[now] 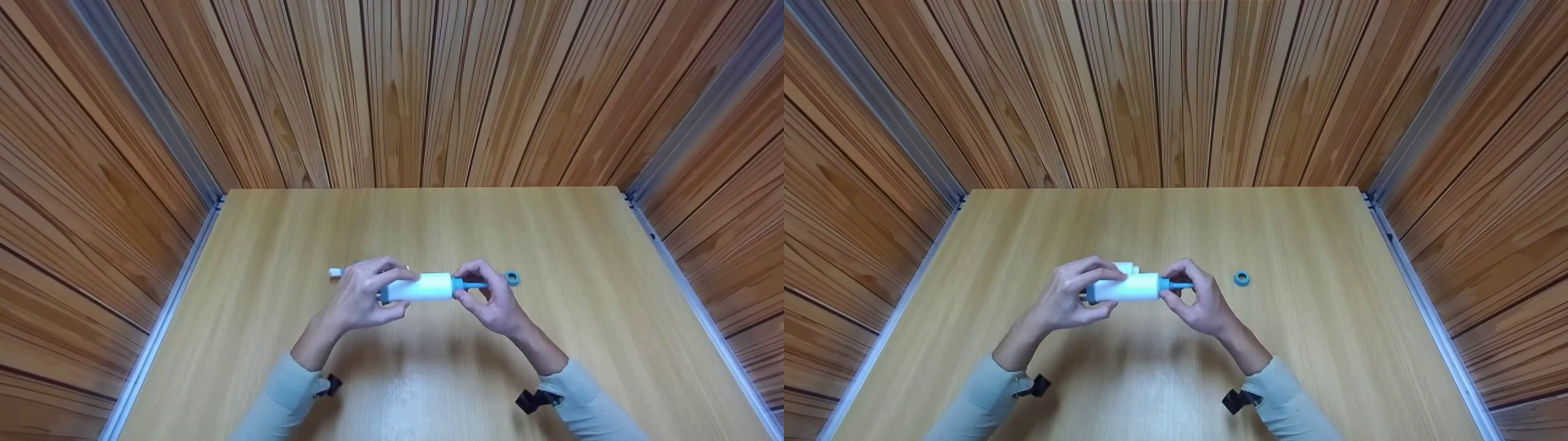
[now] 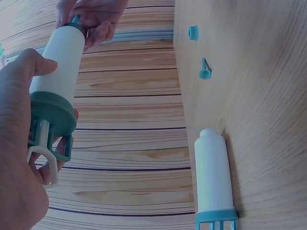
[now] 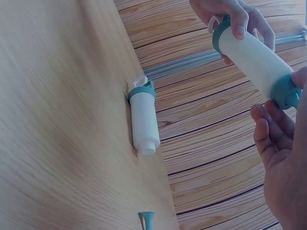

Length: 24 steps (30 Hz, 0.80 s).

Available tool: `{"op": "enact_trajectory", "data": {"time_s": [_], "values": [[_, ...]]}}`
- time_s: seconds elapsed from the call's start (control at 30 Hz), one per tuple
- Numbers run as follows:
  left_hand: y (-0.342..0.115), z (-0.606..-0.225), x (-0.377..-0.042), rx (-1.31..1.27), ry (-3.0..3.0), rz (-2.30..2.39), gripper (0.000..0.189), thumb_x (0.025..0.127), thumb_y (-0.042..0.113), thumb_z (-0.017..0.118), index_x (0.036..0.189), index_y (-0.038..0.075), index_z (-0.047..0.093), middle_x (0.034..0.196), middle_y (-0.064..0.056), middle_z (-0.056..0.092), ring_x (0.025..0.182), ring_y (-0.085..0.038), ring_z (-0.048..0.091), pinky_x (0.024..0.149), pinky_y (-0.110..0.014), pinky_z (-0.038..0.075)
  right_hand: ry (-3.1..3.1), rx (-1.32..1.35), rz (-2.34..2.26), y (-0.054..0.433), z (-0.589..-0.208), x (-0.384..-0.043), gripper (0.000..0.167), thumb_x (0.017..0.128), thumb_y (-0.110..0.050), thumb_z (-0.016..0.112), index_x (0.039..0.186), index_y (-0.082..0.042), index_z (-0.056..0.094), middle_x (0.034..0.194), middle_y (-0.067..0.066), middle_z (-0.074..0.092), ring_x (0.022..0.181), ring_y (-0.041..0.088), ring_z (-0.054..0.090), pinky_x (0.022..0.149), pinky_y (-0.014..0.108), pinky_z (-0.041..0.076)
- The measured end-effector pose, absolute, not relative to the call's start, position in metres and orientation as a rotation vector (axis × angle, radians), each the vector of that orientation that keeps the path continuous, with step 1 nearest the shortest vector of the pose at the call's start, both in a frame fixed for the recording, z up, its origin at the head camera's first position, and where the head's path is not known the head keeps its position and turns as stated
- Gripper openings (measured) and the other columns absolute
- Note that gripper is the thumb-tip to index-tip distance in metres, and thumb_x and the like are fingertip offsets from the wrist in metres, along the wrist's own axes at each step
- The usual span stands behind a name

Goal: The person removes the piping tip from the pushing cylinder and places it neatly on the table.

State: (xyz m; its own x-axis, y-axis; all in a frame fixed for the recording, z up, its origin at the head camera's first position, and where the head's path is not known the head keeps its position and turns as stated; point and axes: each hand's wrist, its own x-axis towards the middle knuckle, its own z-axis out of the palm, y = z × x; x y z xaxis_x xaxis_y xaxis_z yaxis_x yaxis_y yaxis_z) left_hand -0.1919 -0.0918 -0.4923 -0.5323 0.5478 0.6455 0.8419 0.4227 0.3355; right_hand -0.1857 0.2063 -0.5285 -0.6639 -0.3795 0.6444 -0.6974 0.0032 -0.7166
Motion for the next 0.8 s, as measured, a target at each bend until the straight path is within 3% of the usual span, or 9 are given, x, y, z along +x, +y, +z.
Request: {"op": "enact_trajectory", "data": {"time_s": [0.13,0.27,0.43,0.8], "values": [[-0.0919,-0.4919,-0.1923,-1.181,-2.245,-0.896,0.040,0.086,0.022,0.093,0.124,0.016,0.082,0.115,-0.009,0.081,0.097,-0.026,0.081,0.080,-0.037,0.069,-2.031,1.107,1.689,0.2070,-0.5281,-0.1856,0.035,0.092,0.021,0.070,0.124,0.014,0.059,0.114,0.022,0.065,0.109,0.008,0.071,0.100,0.019,0.063],[-0.0921,-0.4921,-0.1922,-1.175,-2.252,-0.896,0.039,0.087,0.023,0.093,0.124,0.016,0.082,0.116,-0.009,0.081,0.097,-0.026,0.081,0.081,-0.037,0.069,-2.064,1.067,1.694,0.2065,-0.5275,-0.1852,0.030,0.096,0.015,0.070,0.124,0.013,0.059,0.113,0.021,0.067,0.104,0.010,0.072,0.094,0.019,0.063],[-0.0921,-0.4924,-0.1916,-1.169,-2.230,-0.892,0.038,0.085,0.021,0.092,0.122,0.016,0.082,0.113,-0.009,0.082,0.092,-0.024,0.080,0.075,-0.035,0.066,-2.096,1.020,1.694,0.2047,-0.5267,-0.1844,0.029,0.095,0.022,0.063,0.122,0.011,0.061,0.105,0.022,0.069,0.092,0.003,0.070,0.079,0.020,0.064],[-0.0925,-0.4903,-0.1911,-1.159,-2.251,-0.890,0.039,0.085,0.023,0.093,0.122,0.016,0.083,0.113,-0.009,0.082,0.092,-0.025,0.080,0.075,-0.035,0.067,-2.079,1.041,1.688,0.2044,-0.5244,-0.1844,0.031,0.093,0.024,0.063,0.122,0.012,0.061,0.105,0.024,0.069,0.094,0.002,0.070,0.082,0.019,0.064]]}}
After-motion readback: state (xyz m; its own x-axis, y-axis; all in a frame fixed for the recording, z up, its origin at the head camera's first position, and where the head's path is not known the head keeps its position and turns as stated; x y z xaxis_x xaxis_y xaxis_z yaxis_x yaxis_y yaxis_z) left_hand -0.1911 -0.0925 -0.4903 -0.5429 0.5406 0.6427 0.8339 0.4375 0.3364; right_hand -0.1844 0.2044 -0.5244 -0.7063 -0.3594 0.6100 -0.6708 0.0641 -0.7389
